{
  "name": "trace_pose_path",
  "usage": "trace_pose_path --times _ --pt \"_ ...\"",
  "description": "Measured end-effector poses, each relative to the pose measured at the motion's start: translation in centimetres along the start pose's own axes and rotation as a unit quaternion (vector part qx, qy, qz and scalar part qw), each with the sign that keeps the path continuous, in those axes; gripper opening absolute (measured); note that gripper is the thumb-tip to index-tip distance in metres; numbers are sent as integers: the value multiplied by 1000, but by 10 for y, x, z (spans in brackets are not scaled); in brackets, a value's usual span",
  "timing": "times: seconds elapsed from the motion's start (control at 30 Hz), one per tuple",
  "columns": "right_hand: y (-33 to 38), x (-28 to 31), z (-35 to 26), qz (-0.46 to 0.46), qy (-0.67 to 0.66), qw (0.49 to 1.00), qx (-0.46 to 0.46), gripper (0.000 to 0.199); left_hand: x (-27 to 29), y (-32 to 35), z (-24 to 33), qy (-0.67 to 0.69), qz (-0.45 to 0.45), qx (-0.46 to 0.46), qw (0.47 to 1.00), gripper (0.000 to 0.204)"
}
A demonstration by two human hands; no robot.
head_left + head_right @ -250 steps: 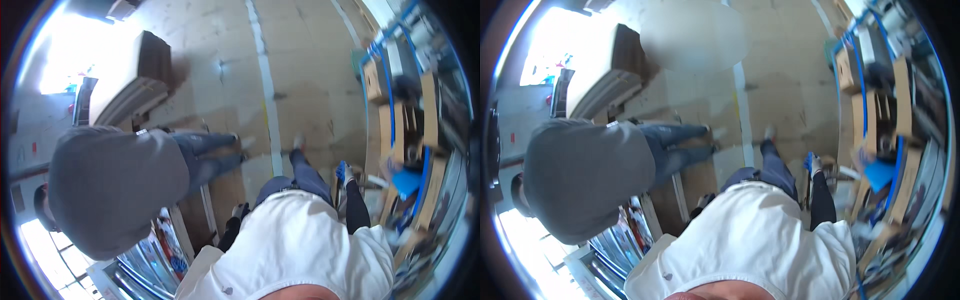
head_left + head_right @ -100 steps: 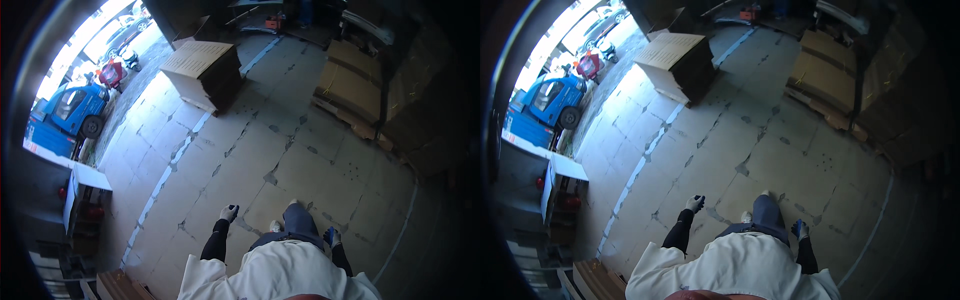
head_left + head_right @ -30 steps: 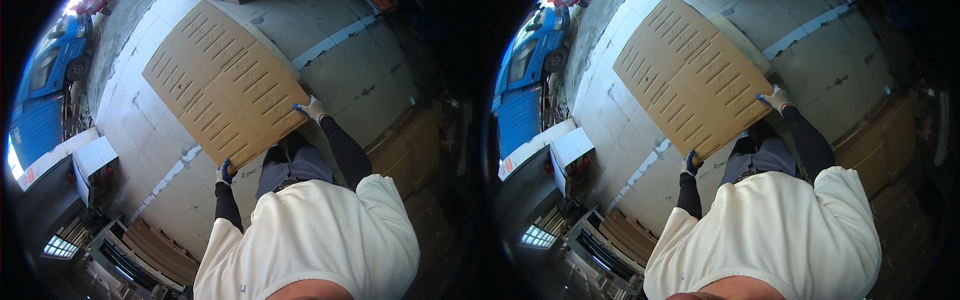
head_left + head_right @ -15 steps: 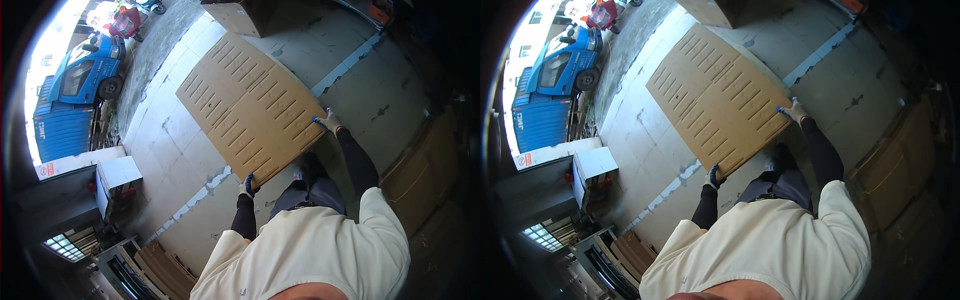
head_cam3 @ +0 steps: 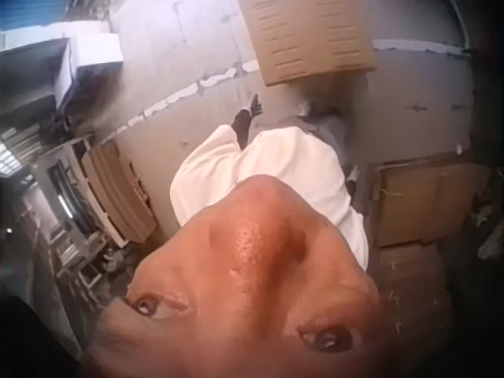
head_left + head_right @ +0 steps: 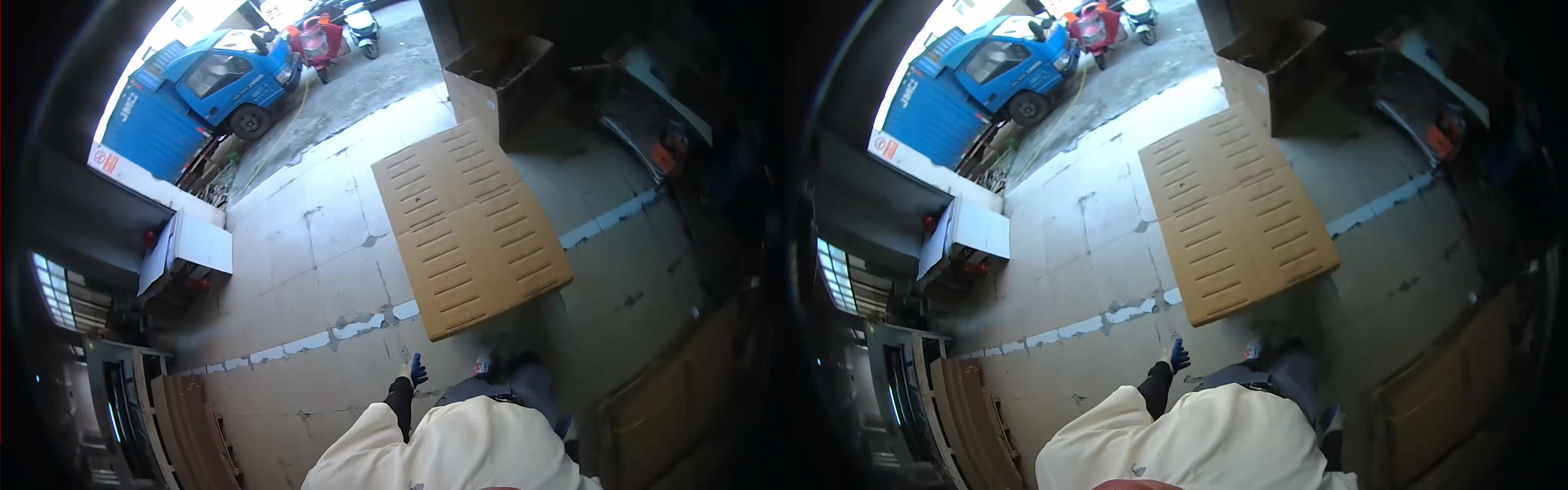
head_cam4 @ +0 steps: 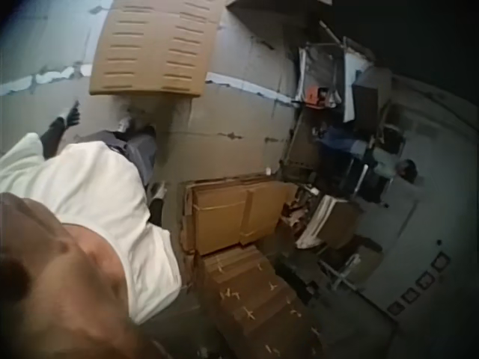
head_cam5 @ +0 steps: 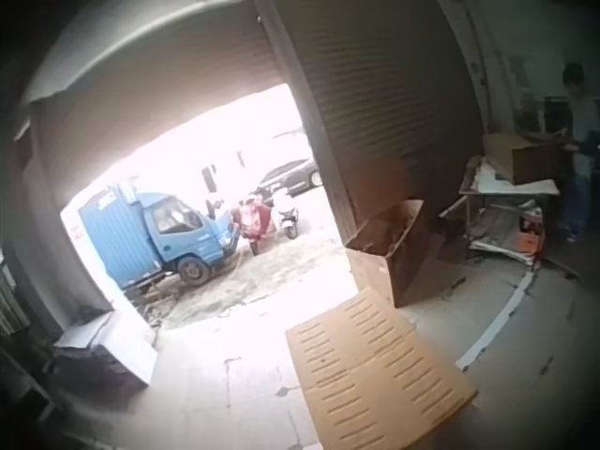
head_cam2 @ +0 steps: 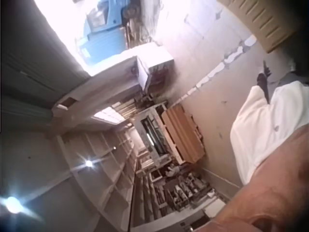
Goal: The recorder handles yellow strapping material and then uses a measuring tape to measure large corrugated boxes.
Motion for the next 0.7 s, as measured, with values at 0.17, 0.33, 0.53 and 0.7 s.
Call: trace_pose_path --times 0.17,0.33,0.53,0.7 --pt "11 -15 12 73 -428 874 -219 37 18 21 -36 -77 11 -19 997 48" --pt "-3 13 31 97 -505 842 -161 33 -30 35 -36 -174 -7 -49 984 45" --pt "-4 91 14 96 -471 871 -99 27 -148 58 -40 -296 -62 -136 944 43" --pt "22 89 106 92 -540 829 -112 27 -229 112 -44 -458 -59 -367 807 41"
Point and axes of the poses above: each hand's wrist, its own y-axis away from the middle knuckle, its own x-axis out of the back of the hand, z = x × y, the point moved 5 cm from there along -y, towards the middle knuckle, and after that the axes turned 4 degrees about x, right-handed, at the moved point
